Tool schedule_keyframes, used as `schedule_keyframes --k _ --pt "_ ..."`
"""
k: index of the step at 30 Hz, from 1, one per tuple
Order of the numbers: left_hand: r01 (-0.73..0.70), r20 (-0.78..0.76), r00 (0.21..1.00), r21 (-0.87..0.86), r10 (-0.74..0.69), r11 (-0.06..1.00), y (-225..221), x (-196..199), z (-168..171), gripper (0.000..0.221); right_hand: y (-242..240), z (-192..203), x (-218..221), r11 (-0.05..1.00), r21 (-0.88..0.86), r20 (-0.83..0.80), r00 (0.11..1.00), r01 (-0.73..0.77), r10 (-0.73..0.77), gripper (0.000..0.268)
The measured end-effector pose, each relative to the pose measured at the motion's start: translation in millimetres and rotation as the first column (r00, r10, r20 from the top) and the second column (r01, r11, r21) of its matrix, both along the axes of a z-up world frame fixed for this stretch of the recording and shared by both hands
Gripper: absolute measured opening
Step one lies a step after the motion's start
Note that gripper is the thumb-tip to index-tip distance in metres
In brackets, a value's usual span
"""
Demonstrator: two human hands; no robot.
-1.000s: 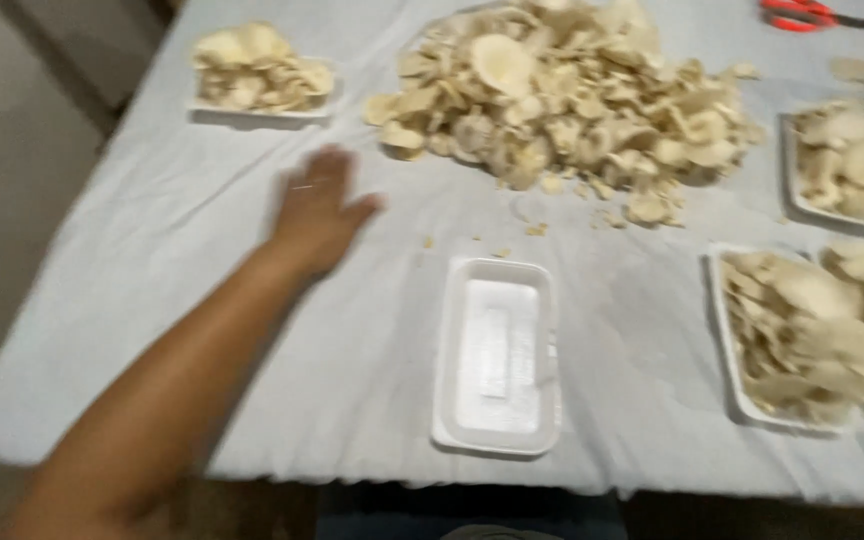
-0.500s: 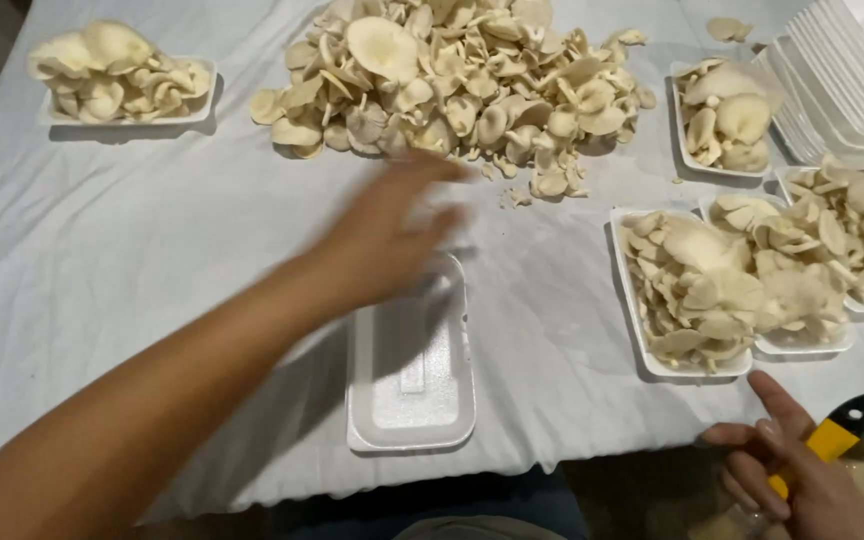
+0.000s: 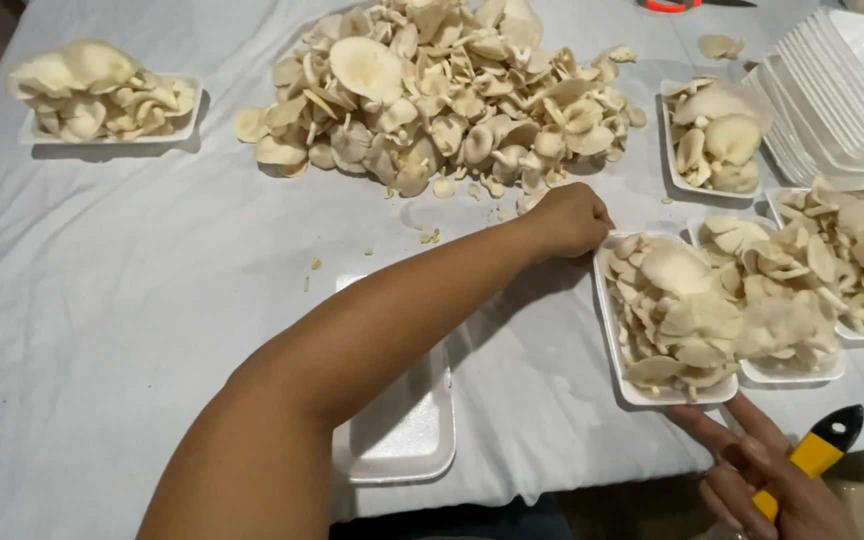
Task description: The person cleans mushrooms by brushing them with a small brush and then places the mushrooms into styrofoam trays.
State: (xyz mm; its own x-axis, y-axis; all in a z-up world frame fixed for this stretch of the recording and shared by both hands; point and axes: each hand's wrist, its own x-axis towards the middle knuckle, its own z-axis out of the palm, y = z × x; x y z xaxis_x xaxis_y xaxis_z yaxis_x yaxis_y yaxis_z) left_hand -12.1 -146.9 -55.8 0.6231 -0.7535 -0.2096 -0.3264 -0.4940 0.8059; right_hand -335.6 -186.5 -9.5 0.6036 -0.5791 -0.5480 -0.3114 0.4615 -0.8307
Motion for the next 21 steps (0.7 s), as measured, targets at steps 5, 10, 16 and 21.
schedule_keyframes --k 5,10,16,21 --pt "-0.089 -0.003 0.996 -0.072 0.089 0.993 24 -3 -4 0.026 -34 -45 -22 0.995 0.078 0.069 0.996 -0.067 0.062 0.045" --pt "-0.144 -0.080 0.988 -0.162 0.132 0.976 73 -9 21 0.035 -60 -63 -21 0.964 0.098 0.163 0.959 -0.248 0.230 0.044" --pt "-0.218 0.058 0.972 -0.156 0.229 0.963 138 4 46 0.041 -19 -19 21 0.938 -0.001 0.158 0.926 -0.346 0.342 0.043" --pt "-0.362 0.143 0.900 -0.283 0.412 0.888 214 26 52 0.026 54 42 76 0.924 -0.120 0.109 0.920 -0.364 0.376 0.044"
